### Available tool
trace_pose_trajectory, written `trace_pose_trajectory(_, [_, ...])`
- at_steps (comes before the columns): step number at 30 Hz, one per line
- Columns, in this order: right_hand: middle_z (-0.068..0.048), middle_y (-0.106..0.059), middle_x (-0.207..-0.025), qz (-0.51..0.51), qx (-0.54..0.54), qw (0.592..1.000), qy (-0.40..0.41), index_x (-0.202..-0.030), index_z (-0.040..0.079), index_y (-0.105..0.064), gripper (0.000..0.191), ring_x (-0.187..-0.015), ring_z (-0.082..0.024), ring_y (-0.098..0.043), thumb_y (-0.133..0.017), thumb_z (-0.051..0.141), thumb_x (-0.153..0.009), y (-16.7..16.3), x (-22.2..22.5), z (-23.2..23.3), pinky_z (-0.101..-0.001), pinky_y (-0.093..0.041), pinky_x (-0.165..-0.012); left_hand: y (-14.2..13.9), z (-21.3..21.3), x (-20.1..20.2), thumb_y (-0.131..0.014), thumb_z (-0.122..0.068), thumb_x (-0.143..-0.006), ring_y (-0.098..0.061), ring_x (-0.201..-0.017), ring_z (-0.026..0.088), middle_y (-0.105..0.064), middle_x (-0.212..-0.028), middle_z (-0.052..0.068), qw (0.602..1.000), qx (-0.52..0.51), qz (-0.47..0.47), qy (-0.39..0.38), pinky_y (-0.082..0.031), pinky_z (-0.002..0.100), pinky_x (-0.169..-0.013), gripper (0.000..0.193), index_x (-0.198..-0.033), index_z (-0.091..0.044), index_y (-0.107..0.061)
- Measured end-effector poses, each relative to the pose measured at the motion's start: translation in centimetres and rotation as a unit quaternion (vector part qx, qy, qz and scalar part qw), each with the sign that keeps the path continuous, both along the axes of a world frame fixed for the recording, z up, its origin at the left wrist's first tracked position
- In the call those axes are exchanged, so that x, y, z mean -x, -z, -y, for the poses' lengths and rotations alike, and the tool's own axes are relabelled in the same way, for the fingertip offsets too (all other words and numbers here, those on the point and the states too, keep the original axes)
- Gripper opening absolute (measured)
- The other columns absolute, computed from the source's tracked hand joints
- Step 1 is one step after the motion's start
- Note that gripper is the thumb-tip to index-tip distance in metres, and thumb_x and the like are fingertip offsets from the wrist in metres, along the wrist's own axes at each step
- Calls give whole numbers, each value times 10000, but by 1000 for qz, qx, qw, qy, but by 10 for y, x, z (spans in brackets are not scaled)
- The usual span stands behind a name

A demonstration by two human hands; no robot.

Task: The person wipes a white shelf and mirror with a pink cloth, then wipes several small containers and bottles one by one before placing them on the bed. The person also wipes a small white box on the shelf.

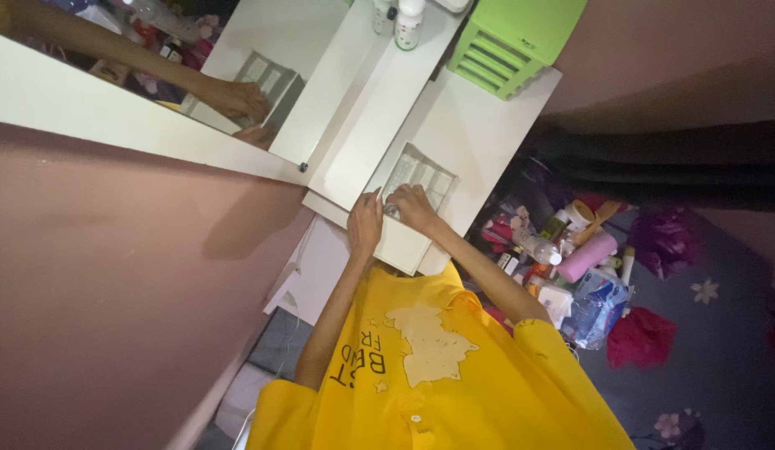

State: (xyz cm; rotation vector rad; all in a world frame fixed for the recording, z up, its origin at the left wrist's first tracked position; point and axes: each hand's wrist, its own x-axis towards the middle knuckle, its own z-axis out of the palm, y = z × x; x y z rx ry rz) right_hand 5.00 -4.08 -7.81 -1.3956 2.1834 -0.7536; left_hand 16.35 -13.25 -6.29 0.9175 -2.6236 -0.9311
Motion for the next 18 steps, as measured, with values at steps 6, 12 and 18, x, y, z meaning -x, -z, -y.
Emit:
trace_pose_trajectory(6, [-80,-714,-1104,220,196,936,191,-1061,50,-703,308,-1049,-328,-670,-496,-60,-862,8,4,-12,-457,-549,-945,-2,0,-1,-573,-164,-1030,-682,-974,342,-699,-1094,156,1000,-3,-5,5,-551,445,-821,281,-1261,-62,-696])
trace_pose_trajectory(12, [-66,-740,-1149,-55,109,989,87,-1031,103,-758,343,-1179,-325,-577,-592,-74,-789,2,-9,-54,-477,-426,-974,-4,-1,0,-587,-153,-1013,-680,-969,339,-700,-1084,153,1000,-2,-12,15,-551,442,-814,281,-1251,-62,-706])
trace_pose_trajectory(18, [-55,-747,-1105,-61,53,996,30,-1054,81,-743,385,-1174,-318,-584,-595,-78,-736,-2,-4,-54,-478,-430,-956,-2,0,3,-609,-144,-1003,-685,-952,336,-699,-1083,154,999,27,-38,20,-555,435,-810,266,-1234,-65,-713])
